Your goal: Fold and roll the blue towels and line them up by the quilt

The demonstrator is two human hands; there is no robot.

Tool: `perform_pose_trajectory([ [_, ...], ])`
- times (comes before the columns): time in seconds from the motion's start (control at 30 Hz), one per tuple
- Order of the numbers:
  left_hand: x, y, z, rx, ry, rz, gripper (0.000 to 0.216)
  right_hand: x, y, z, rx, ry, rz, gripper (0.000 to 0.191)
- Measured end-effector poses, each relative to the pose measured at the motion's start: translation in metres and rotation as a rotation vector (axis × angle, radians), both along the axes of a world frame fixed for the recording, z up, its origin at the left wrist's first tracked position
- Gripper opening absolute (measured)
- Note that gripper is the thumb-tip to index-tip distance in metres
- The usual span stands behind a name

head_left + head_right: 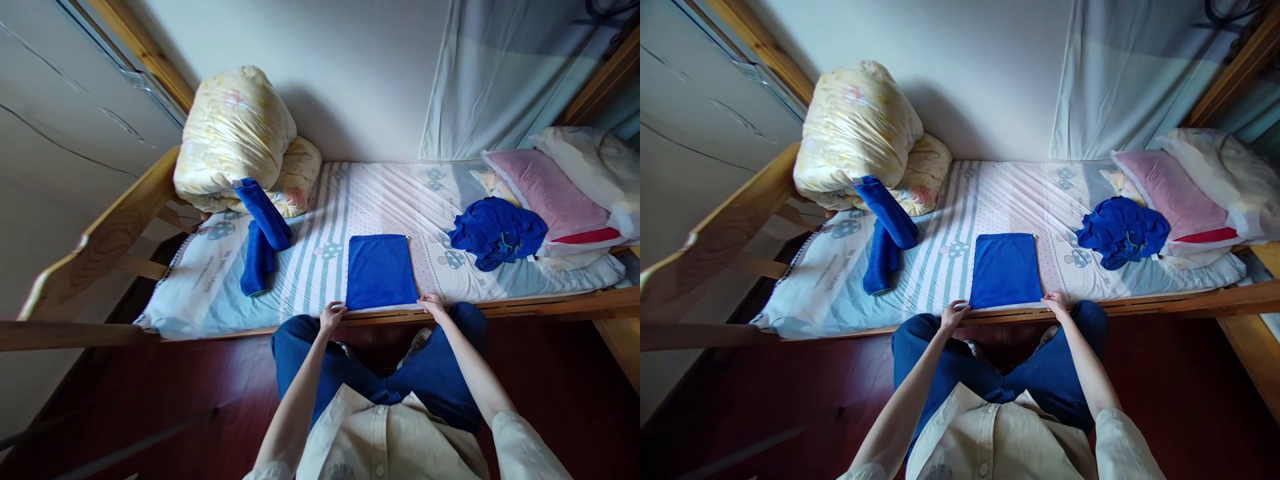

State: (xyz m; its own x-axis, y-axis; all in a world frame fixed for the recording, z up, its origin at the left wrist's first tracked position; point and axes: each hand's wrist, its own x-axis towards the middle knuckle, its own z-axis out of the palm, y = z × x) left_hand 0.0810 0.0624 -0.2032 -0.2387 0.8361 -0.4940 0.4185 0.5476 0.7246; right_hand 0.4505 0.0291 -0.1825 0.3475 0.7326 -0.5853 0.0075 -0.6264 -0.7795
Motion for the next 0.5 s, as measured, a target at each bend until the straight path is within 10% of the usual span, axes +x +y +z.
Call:
perform_pose_trajectory([
  [0.5, 0.023, 0.103, -0.007, -0.072, -0.191, 0.167, 0.043, 0.008, 0.087, -0.010, -0.033, 0.106, -0.040, 0.048],
])
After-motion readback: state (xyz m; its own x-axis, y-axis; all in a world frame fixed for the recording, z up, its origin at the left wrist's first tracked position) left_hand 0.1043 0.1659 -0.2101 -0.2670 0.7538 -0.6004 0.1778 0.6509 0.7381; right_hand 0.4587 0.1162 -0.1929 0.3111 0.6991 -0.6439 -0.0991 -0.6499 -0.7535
